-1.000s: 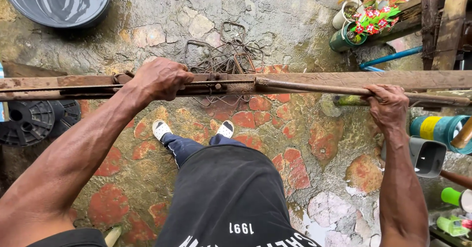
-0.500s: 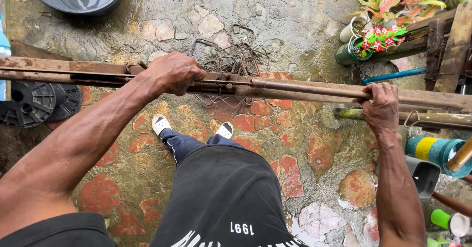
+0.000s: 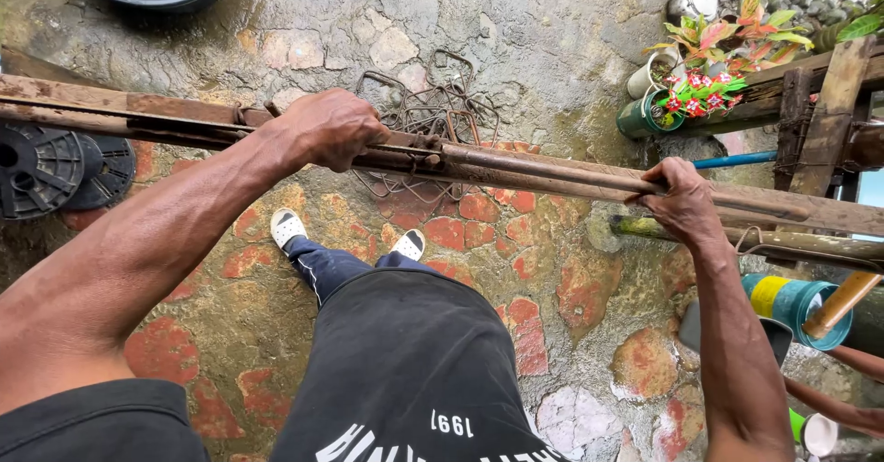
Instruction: Bending metal rebar into square stirrups using a manual bending jig
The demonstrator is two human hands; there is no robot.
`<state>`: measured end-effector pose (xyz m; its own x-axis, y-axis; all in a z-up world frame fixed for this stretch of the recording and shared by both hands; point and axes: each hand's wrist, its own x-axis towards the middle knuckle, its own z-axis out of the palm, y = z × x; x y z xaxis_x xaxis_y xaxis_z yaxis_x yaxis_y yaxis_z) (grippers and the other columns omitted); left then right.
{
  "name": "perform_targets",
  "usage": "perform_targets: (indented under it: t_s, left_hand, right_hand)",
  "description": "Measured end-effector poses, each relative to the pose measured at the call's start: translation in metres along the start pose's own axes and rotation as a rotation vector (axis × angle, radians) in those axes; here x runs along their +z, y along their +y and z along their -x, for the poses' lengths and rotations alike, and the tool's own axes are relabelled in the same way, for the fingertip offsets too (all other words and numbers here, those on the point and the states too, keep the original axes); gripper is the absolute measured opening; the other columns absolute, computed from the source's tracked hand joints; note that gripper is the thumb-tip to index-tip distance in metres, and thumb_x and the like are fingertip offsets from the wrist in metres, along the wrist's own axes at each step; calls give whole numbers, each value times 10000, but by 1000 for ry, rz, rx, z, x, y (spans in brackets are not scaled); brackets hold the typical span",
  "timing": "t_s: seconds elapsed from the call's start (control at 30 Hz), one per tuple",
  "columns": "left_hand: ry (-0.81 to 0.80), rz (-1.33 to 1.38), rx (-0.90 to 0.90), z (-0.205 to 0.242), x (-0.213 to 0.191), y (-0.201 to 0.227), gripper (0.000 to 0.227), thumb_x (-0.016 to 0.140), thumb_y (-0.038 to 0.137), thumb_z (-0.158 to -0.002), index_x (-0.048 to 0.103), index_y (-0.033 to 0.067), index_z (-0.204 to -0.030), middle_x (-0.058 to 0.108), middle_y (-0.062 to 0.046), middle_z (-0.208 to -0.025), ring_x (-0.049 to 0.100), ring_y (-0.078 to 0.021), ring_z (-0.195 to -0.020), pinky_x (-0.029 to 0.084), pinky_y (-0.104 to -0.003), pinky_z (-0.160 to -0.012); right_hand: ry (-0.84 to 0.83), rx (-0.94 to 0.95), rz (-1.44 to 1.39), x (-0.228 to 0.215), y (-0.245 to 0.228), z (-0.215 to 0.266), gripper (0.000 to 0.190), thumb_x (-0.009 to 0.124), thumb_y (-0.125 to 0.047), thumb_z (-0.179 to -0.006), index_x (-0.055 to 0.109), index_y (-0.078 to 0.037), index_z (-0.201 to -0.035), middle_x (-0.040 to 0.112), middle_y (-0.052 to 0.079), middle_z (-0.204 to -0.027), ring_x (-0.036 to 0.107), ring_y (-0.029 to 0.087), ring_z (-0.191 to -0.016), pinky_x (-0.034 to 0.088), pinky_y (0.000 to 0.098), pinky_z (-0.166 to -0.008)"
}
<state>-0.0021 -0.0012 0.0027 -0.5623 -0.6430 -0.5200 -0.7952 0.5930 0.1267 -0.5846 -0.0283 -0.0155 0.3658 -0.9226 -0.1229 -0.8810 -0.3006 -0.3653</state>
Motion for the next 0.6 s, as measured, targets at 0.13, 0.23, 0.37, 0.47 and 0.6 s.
perform_targets:
  t_s: [0.13, 0.23, 0.37, 0.47, 0.6]
  left_hand:
    - [77, 18, 51, 0, 9, -5, 176, 600, 46, -736, 564, 194, -825, 672, -15, -738, 678, -276, -640, 509, -414, -513]
    - [160, 84, 87, 3, 12, -10, 94, 711, 263, -795, 702, 172, -815, 723, -38, -808, 747, -316, -830, 620, -462, -794]
    - [34, 27, 62, 4, 7, -10, 180, 547, 83, -836, 591, 215, -949, 681, -26, -814, 684, -302, -676, 519, -458, -559]
    - [28, 34, 48, 5, 13, -14, 174, 561, 106, -856, 596, 216, -986, 678, -24, -806, 673, -294, -663, 515, -454, -554]
    - [15, -7, -4, 7, 22, -19, 166, 554, 110, -806, 604, 204, -934, 684, -86, -770, 695, -365, -657, 505, -496, -549]
  right_hand:
    - [31, -26, 0, -5, 9, 14, 382, 929, -225, -726, 637, -89, -932, 603, 79, -937, 551, 268, -926, 415, 370, -814]
    - [172, 38, -4, -16, 32, 49, 384, 925, -111, -712, 706, -103, -1027, 649, 134, -957, 645, 384, -1006, 526, 466, -935]
    - [185, 220, 11, -38, 35, 124, 272, 860, -137, -845, 655, -68, -1009, 618, 101, -989, 564, 272, -915, 431, 387, -825]
    - [324, 427, -84, -29, 33, 179, 235, 795, -100, -933, 626, -47, -1086, 621, 101, -1016, 578, 256, -903, 445, 378, -798]
    - [714, 525, -396, 19, 44, 243, 457, 700, -338, -1091, 486, 18, -1282, 621, 150, -998, 611, 211, -857, 520, 342, -736]
